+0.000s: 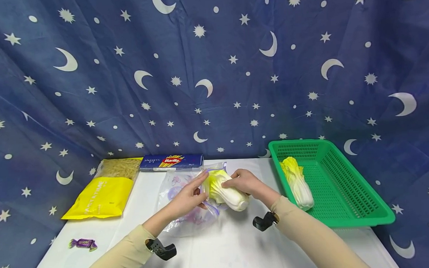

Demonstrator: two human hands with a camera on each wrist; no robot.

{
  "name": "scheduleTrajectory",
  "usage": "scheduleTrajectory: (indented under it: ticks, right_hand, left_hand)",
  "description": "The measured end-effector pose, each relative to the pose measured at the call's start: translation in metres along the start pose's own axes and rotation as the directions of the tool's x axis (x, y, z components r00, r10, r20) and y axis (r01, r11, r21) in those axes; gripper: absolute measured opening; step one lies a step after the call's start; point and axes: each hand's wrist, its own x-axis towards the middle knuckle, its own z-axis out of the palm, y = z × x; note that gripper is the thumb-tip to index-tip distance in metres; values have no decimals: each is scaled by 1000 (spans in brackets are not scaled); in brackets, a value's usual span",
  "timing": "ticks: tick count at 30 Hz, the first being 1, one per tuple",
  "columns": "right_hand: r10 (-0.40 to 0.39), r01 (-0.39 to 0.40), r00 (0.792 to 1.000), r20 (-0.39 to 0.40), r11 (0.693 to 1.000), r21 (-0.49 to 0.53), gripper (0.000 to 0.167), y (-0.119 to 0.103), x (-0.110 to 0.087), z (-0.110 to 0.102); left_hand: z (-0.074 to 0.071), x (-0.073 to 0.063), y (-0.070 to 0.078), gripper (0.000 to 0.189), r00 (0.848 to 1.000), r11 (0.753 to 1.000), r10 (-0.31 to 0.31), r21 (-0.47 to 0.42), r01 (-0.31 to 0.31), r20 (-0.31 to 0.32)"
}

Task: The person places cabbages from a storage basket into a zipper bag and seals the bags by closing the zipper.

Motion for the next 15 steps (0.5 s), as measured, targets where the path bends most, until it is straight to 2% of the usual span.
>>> scheduleTrajectory:
  ticks: [4, 8, 11, 15]
  right_hand:
    - [53, -61, 996, 66, 990, 124, 43, -1, -2, 1]
    - [73, -104, 985, 154, 974, 203, 42, 0, -3, 2]
    - [69, -121, 973, 220, 964, 236, 41, 1, -3, 4]
    - [56, -118, 966, 254, 964, 238, 39, 1, -3, 5]
  left_hand:
    - [2, 0, 0, 74, 1000, 1000, 7, 12, -7, 3]
    - [2, 1, -1, 74, 1000, 999, 20, 31, -20, -1]
    - [3, 1, -2, 75, 1000, 1000, 16, 23, -16, -1]
    - [2, 2, -3, 76, 1000, 1000, 9, 12, -9, -7]
